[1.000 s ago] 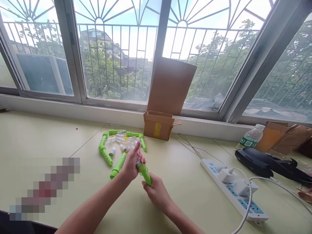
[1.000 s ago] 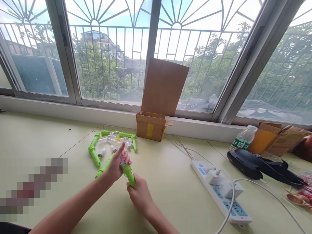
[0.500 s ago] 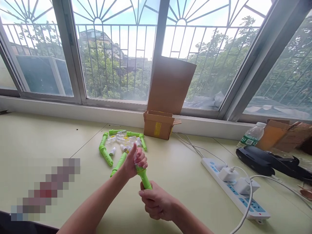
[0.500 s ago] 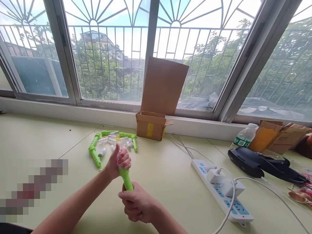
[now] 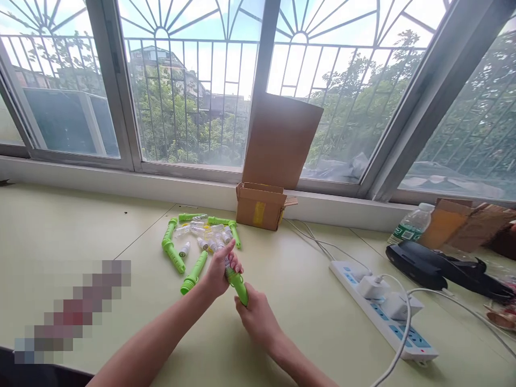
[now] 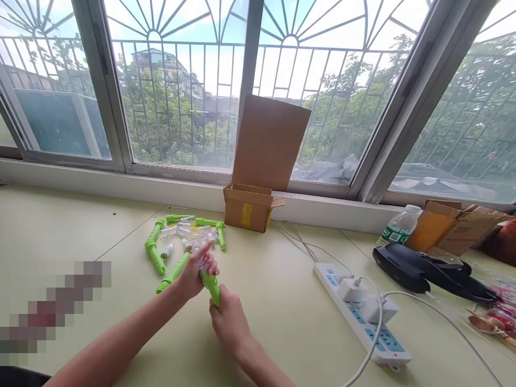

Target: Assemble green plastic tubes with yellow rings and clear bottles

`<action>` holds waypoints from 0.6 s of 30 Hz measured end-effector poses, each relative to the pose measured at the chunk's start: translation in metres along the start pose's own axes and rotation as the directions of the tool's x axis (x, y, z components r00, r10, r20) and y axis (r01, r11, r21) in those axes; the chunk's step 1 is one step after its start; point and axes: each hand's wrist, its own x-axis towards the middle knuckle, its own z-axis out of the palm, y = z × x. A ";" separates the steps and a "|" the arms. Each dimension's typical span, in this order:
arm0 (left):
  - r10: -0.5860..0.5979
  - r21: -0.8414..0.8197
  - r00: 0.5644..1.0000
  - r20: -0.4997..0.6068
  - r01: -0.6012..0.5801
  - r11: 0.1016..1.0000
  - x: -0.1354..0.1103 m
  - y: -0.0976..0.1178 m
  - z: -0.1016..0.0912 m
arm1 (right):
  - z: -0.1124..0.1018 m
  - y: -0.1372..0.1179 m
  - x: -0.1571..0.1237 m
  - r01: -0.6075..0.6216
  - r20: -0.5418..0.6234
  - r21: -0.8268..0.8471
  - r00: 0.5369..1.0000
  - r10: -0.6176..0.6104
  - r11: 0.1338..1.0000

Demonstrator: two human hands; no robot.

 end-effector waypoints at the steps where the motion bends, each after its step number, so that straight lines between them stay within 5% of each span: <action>1: -0.017 -0.002 1.000 0.004 0.017 1.000 0.000 0.001 0.000 | 0.001 -0.003 -0.001 -0.008 0.017 0.062 1.000 0.007 0.998; 5: -0.077 -0.024 0.995 0.059 0.078 0.997 0.000 0.004 -0.001 | 0.003 -0.013 -0.007 -0.183 0.196 0.386 0.974 0.113 0.904; 10: -0.129 -0.053 0.966 0.224 0.144 0.988 -0.005 0.011 -0.003 | -0.002 -0.025 -0.014 -0.535 0.583 0.546 0.795 0.166 0.645; 18: -0.100 -0.053 0.912 0.397 0.132 0.990 -0.010 0.016 -0.003 | -0.017 -0.025 -0.012 -0.636 0.740 0.539 0.671 0.050 0.552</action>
